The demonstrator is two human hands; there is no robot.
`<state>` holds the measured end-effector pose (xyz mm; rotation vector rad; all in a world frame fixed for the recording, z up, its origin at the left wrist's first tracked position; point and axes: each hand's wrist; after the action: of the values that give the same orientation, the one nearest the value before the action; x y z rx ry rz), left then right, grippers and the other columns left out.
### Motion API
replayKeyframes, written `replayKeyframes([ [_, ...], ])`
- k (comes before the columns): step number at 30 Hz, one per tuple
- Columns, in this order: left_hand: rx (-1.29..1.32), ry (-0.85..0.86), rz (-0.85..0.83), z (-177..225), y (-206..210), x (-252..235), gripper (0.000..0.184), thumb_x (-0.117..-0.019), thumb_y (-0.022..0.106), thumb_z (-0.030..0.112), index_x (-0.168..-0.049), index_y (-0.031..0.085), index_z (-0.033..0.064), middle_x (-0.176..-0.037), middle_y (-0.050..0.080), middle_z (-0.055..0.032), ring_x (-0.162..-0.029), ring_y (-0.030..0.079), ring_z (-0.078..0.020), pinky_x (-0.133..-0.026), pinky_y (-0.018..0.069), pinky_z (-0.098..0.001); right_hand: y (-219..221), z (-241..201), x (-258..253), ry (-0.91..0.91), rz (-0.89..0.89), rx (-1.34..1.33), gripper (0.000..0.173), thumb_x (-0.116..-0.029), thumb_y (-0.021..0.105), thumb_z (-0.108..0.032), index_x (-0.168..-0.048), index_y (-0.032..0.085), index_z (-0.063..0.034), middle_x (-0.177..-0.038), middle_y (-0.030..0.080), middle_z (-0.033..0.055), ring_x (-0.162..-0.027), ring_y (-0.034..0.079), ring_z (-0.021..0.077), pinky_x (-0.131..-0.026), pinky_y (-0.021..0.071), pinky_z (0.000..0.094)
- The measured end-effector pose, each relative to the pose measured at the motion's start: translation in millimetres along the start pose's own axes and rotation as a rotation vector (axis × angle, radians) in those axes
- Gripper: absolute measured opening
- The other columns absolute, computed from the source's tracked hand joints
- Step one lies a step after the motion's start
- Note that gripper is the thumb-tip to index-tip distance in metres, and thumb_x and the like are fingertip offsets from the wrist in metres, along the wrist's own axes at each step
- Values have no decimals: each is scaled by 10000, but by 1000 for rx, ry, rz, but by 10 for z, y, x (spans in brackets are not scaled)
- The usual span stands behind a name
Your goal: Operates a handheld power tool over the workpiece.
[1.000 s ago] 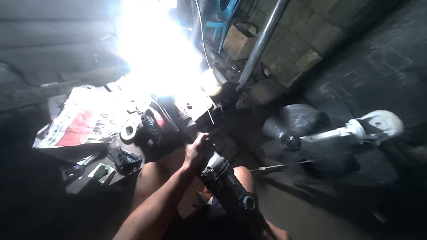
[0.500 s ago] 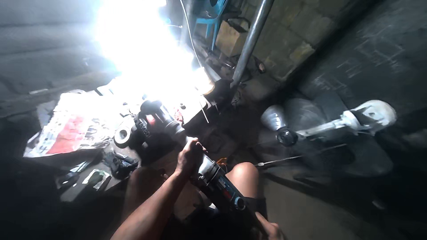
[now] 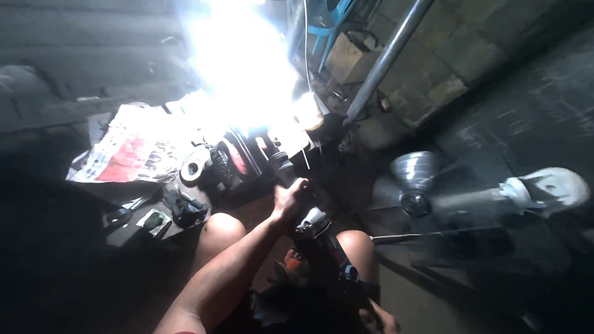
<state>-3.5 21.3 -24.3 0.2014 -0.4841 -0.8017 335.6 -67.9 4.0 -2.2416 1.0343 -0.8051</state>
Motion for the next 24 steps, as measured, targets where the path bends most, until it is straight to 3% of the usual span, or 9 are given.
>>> replayKeyframes([
  [3, 91, -57, -49, 21, -50, 81, 240, -949, 721, 249, -958, 695, 10, -770, 708, -92, -690, 694, -183, -651, 602, -364, 0, 59, 9, -32, -7, -4, 587, -1041, 508, -437, -1252, 646, 93, -1031, 738, 172, -932, 716, 156, -896, 582, 375],
  [6, 255, -117, -140, 77, -134, 207, 267, -1044, 567, 232, -948, 683, 11, -760, 683, -80, -691, 674, -168, -655, 587, -323, 1, 173, -13, -80, -28, -7, 503, -1023, 566, -332, -1261, 636, 106, -1032, 736, 203, -941, 727, 220, -900, 583, 427],
  [8, 271, -93, -155, 57, -219, 252, 285, -1082, 481, 213, -978, 668, 24, -766, 677, -54, -699, 668, -135, -671, 578, -284, -8, 165, -24, -95, -45, 24, 491, -1032, 559, -367, -1241, 662, 64, -1007, 747, 182, -924, 738, 229, -878, 595, 455],
  [11, 269, -34, -138, -17, -328, 249, 283, -1087, 442, 183, -981, 656, 31, -764, 681, -46, -723, 679, -142, -719, 593, -306, 19, 132, -25, -133, -37, 46, 463, -1035, 569, -397, -1173, 696, 26, -923, 750, 147, -840, 743, 211, -788, 614, 452],
  [15, 327, -41, -147, -17, -329, 236, 270, -1078, 448, 178, -947, 646, 48, -747, 666, -34, -707, 671, -139, -706, 594, -312, 9, 43, 9, -105, -50, 47, 489, -1036, 559, -417, -1156, 681, 41, -847, 727, 155, -766, 727, 225, -723, 605, 455],
  [20, 286, -87, -196, 6, -265, 130, 309, -1058, 521, 267, -945, 681, 28, -775, 697, -77, -718, 690, -166, -692, 592, -324, -4, 7, 4, -79, -47, 3, 519, -1043, 529, -419, -1233, 668, 43, -997, 751, 153, -919, 738, 189, -873, 600, 427],
  [24, 227, -110, -75, 32, -106, 27, 249, -973, 686, 243, -954, 686, -6, -767, 707, -117, -691, 705, -213, -658, 613, -376, -21, -61, -5, -50, -17, -5, 597, -1042, 501, -485, -1241, 671, 50, -1039, 750, 142, -958, 725, 148, -912, 590, 386],
])
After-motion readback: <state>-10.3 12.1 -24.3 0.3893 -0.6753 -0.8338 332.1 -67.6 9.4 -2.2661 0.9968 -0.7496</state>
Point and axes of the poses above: each hand's wrist, its own x-axis away from the middle knuckle, its own y-axis out of the palm, z = x × y
